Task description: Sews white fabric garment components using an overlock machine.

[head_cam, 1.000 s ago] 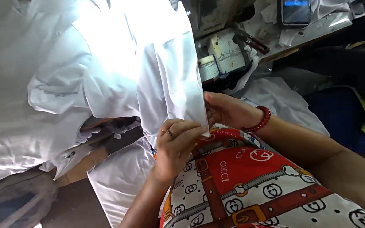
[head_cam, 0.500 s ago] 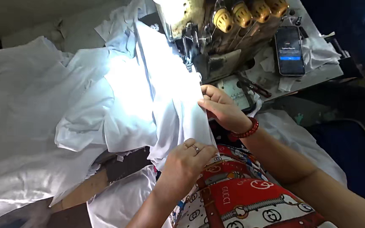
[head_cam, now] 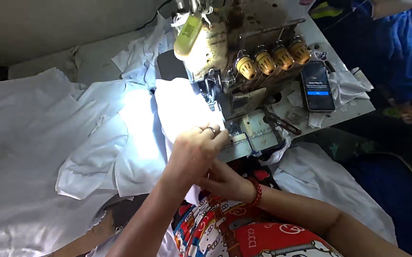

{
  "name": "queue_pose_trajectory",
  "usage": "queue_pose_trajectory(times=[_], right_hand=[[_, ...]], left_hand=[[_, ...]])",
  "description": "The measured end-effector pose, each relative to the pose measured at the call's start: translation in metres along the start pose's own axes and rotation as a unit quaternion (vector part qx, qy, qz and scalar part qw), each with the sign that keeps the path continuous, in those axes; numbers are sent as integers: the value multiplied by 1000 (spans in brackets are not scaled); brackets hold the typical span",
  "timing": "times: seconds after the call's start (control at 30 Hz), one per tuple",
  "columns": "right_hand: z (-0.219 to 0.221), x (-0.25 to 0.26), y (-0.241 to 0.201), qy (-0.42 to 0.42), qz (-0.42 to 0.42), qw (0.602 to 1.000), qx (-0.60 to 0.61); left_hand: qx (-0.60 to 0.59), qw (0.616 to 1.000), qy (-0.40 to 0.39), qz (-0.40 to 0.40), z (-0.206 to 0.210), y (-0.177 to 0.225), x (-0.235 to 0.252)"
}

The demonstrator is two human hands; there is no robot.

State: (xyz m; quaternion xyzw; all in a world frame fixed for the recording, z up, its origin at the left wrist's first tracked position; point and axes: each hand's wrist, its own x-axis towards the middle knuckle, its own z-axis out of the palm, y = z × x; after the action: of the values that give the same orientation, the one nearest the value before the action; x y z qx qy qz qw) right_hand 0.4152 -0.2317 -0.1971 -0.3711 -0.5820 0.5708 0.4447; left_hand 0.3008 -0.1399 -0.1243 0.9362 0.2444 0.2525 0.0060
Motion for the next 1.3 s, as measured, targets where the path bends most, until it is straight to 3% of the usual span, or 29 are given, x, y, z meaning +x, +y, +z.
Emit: queue_pose_trajectory(times=[0.2, 0.5, 0.67, 0.8, 0.97, 1.17, 1.3], right_hand=[[-4, -3, -11, -31, 29, 999, -23], [-24, -5, -16, -13, -6, 999, -31], [-34, -4, -20, 14, -52, 995, -83], [-40, -2, -17, 64, -171, 977, -109], [-66, 18, -26, 27, -222, 934, -280], [-112, 25, -39, 138, -198, 899, -365], [-121, -2, -40, 110, -122, 910, -381]], left_hand=[[15, 996, 82, -42, 17, -35, -5], [-56, 961, 16, -269, -4, -58, 32], [-50, 950, 88, -297, -14, -46, -8], [-43, 928, 88, -359, -21, -12, -55], [-117, 951, 49, -281, -8, 40, -50], [-12, 974, 65, -217, 0, 24, -21], [-73, 977, 58, -193, 3, 24, -31]])
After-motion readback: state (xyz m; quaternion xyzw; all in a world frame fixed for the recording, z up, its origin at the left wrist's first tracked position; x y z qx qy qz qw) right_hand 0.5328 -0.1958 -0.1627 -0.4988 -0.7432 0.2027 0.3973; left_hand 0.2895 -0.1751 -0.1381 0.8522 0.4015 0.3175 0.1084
